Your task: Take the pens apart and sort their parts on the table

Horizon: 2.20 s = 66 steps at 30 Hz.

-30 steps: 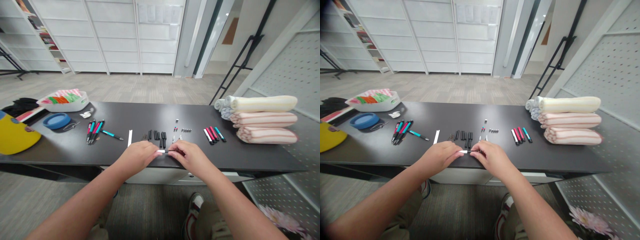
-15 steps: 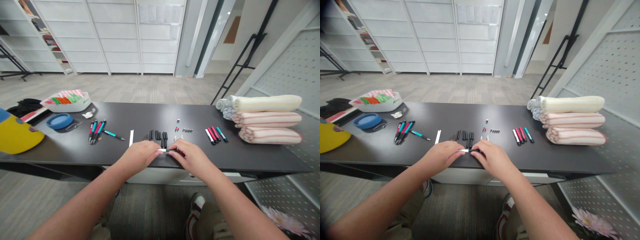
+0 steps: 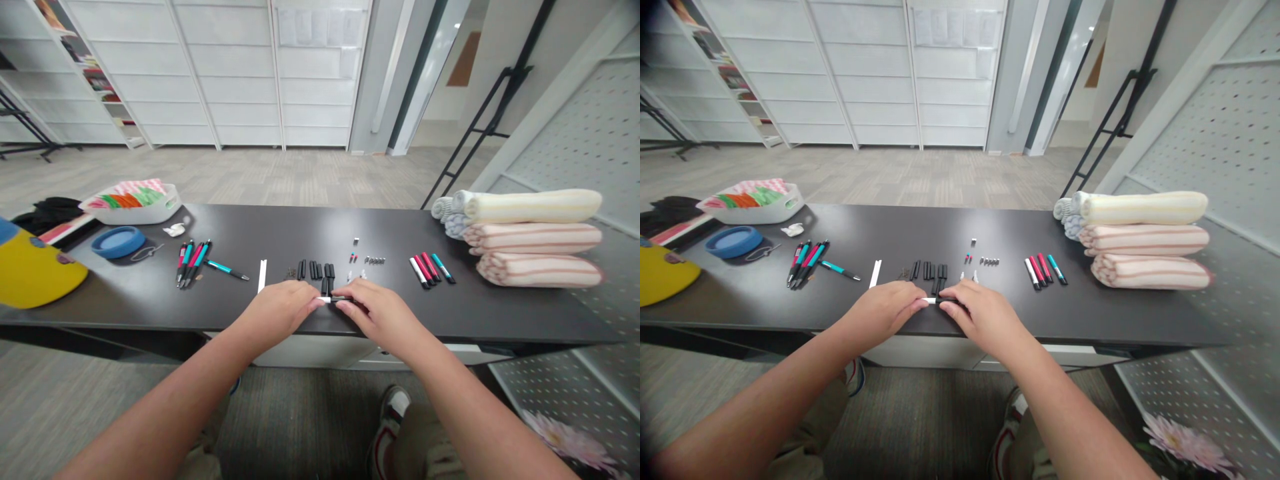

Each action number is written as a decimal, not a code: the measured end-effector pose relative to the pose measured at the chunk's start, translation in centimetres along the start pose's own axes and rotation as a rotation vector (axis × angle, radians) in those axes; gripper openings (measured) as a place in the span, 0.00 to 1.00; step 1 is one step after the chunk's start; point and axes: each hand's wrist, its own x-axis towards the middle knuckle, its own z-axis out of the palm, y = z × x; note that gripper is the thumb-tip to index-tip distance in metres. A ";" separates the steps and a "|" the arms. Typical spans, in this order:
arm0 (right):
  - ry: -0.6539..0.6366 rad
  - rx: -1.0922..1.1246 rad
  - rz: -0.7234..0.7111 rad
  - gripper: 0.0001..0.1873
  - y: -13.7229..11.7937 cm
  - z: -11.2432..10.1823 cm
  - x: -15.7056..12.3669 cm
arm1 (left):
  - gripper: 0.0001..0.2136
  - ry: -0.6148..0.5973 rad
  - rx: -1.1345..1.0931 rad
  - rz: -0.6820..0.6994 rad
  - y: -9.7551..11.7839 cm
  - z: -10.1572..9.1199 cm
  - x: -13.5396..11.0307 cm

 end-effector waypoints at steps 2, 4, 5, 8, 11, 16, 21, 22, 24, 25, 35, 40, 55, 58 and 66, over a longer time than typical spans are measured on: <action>-0.012 -0.009 -0.004 0.10 0.0 0.0 0.0 | 0.18 -0.006 0.007 0.002 0.0 0.0 0.0; 0.006 -0.001 -0.016 0.09 0.1 0.1 0.0 | 0.18 -0.010 0.015 0.002 0.0 0.0 0.0; 0.021 0.007 -0.027 0.08 0.1 0.1 -0.1 | 0.18 -0.012 0.018 0.003 0.1 0.0 0.0; 0.066 0.030 -0.060 0.06 0.2 0.2 -0.2 | 0.18 -0.020 0.022 0.002 0.2 0.0 0.1; 0.078 0.026 -0.044 0.06 0.0 0.2 -0.2 | 0.19 -0.016 0.021 -0.001 0.2 0.0 0.2; 0.007 -0.024 0.000 0.10 -0.2 0.2 -0.1 | 0.19 -0.012 0.029 0.003 0.1 0.0 0.2; 0.037 0.004 -0.020 0.07 -0.2 0.2 -0.1 | 0.19 -0.027 0.030 -0.002 0.1 0.1 0.2; 0.037 0.007 -0.014 0.07 -0.2 0.2 -0.1 | 0.19 -0.024 0.027 -0.003 0.1 0.1 0.2; 0.023 0.006 -0.007 0.08 -0.2 0.2 -0.1 | 0.19 -0.022 0.020 -0.006 0.2 0.0 0.2; 0.015 0.003 -0.010 0.08 -0.2 0.1 -0.1 | 0.19 -0.024 0.019 -0.006 0.2 0.0 0.2; 0.088 0.035 -0.035 0.07 -0.3 0.2 -0.1 | 0.19 -0.052 0.028 -0.022 0.4 -0.1 0.2; 0.048 0.008 -0.002 0.10 -0.2 0.2 -0.1 | 0.19 -0.039 0.022 -0.014 0.2 0.0 0.3; 0.153 0.102 0.044 0.04 0.2 -0.2 -0.3 | 0.15 0.021 0.053 -0.011 0.0 0.2 0.0; 0.149 0.104 0.030 0.04 0.1 -0.1 -0.3 | 0.19 -0.002 0.115 0.038 0.0 0.1 -0.2; 0.186 0.089 0.042 0.05 0.0 -0.1 -0.3 | 0.14 0.012 0.098 0.022 0.0 -1.1 -0.3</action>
